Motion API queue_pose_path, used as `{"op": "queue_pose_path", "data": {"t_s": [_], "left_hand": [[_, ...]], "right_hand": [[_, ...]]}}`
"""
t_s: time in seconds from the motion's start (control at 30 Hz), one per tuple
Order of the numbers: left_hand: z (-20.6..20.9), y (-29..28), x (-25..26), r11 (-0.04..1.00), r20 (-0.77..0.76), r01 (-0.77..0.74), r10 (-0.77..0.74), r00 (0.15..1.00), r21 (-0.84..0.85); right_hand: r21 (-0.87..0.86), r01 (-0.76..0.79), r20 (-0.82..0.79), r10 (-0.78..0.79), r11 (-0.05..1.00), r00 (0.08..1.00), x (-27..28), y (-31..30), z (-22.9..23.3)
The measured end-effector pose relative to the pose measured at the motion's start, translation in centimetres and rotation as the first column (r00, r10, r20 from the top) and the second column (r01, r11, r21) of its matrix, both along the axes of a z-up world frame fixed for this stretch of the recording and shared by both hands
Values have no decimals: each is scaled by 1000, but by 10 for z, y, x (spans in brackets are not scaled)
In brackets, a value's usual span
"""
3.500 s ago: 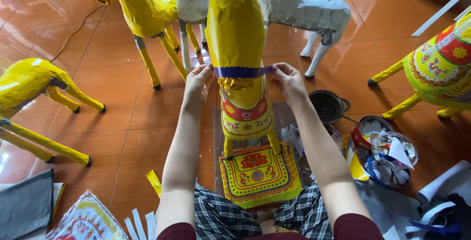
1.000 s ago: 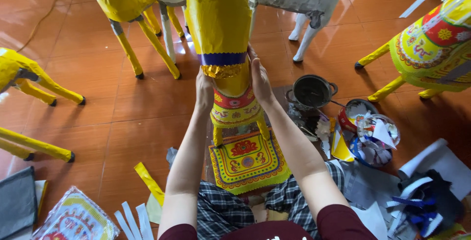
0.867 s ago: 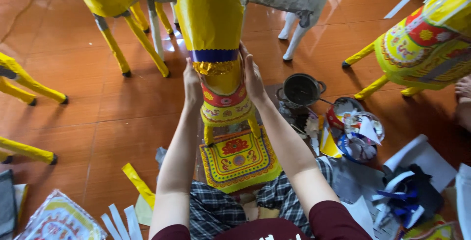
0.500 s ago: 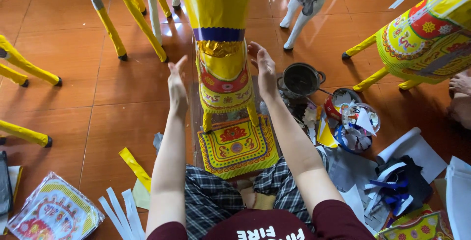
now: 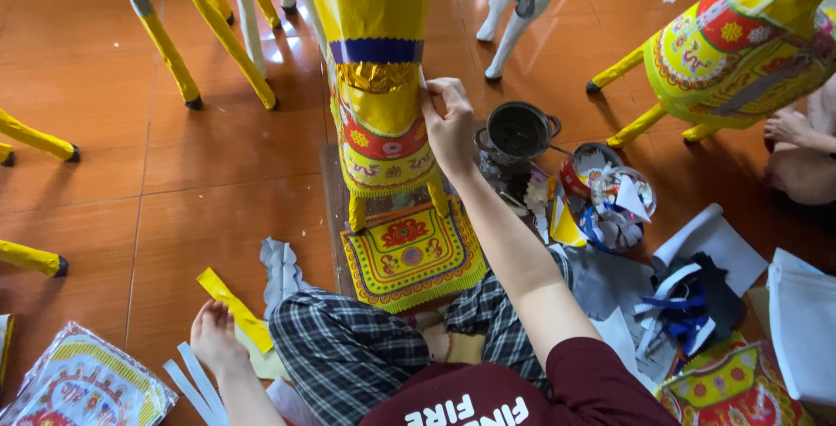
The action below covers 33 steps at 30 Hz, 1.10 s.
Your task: Decorating paper horse models with paper strips and paint
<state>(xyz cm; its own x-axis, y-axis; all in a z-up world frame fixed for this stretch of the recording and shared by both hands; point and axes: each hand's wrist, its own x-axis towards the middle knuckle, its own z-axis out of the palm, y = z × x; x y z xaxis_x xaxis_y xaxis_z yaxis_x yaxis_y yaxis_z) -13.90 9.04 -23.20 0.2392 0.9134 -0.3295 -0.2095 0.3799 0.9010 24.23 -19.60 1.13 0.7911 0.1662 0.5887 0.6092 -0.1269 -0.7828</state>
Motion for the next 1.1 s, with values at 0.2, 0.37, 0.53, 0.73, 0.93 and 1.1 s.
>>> {"op": "queue_pose_path", "data": {"t_s": [0.2, 0.37, 0.53, 0.73, 0.93, 1.1], "left_hand": [[10, -23, -45, 975, -211, -193, 166, 963, -114], [-35, -16, -77, 968, -141, -204, 183, 973, -148], [-38, -25, -86, 959, -182, -227, 196, 963, -168], [-17, -43, -54, 977, -141, -159, 139, 980, -142], [12, -86, 9, 986, -230, 132, -106, 968, 102], [-5, -121, 42, 815, -461, 421, -219, 860, 398]], "right_hand": [[-92, 147, 220, -123, 985, 968, 6, -2, -29], [-46, 32, 212, -21, 998, 977, 11, -17, -78], [-177, 32, -71, -45, 984, 996, 2, -59, -121], [-61, -90, -140, 80, 994, 987, 6, -53, -76], [65, -134, 72, 130, 989, 989, 27, -22, -50], [46, -114, 111, 108, 992, 988, 36, -12, -52]]}}
